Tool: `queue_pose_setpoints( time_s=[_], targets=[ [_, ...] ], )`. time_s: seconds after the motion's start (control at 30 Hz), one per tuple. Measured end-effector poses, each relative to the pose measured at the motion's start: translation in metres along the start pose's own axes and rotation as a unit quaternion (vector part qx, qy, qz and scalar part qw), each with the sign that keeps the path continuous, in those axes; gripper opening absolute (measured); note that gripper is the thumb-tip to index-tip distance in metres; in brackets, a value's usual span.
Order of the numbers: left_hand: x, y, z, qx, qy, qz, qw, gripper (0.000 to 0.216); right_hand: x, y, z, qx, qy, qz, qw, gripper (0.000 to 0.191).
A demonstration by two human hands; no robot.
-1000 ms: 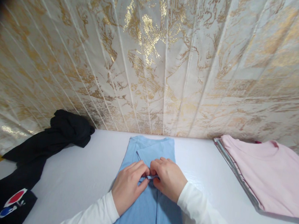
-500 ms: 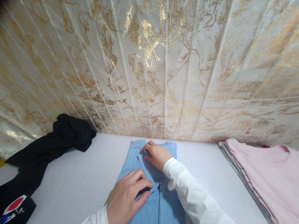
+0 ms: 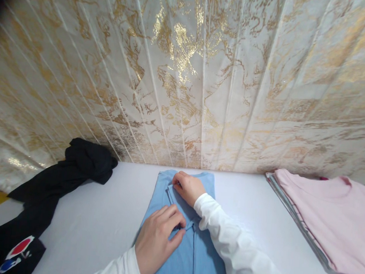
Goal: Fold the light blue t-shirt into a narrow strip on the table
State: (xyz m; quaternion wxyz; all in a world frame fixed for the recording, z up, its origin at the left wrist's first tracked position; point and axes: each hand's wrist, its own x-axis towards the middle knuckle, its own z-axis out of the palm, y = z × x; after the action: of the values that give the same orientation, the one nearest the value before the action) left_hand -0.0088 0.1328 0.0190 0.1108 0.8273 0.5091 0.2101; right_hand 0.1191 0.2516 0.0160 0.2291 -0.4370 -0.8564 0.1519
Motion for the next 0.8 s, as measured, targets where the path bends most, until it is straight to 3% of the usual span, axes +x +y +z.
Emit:
queue_pose_setpoints(
  time_s=[0.17, 0.33, 0.5, 0.63, 0.7, 0.8],
  targets=[
    [-0.001, 0.001, -0.004, 0.058, 0.002, 0.018, 0.998, 0.012, -0.004, 0.003, 0.005, -0.016, 0.028, 0.040, 0.999, 0.010],
    [-0.001, 0.001, -0.001, 0.162, -0.028, 0.022, 0.986, 0.014, -0.006, -0.002, 0.012, -0.042, 0.027, 0.022, 0.999, 0.012],
    [-0.005, -0.005, -0.002, 0.022, -0.018, -0.016, 0.999, 0.021, -0.015, -0.006, 0.001, -0.037, 0.054, -0.004, 0.998, 0.027],
    [-0.011, -0.015, -0.004, -0.104, 0.020, -0.018, 0.994, 0.025, -0.050, -0.015, -0.016, 0.044, 0.088, -0.036, 0.994, 0.019],
    [-0.013, -0.018, -0.003, -0.131, 0.035, -0.006, 0.991, 0.027, -0.072, -0.024, -0.019, 0.085, 0.064, -0.048, 0.993, 0.017],
    [-0.015, -0.021, -0.002, -0.147, 0.041, 0.009, 0.988, 0.030, -0.094, -0.037, -0.014, 0.059, 0.015, -0.040, 0.997, 0.028]
  ],
)
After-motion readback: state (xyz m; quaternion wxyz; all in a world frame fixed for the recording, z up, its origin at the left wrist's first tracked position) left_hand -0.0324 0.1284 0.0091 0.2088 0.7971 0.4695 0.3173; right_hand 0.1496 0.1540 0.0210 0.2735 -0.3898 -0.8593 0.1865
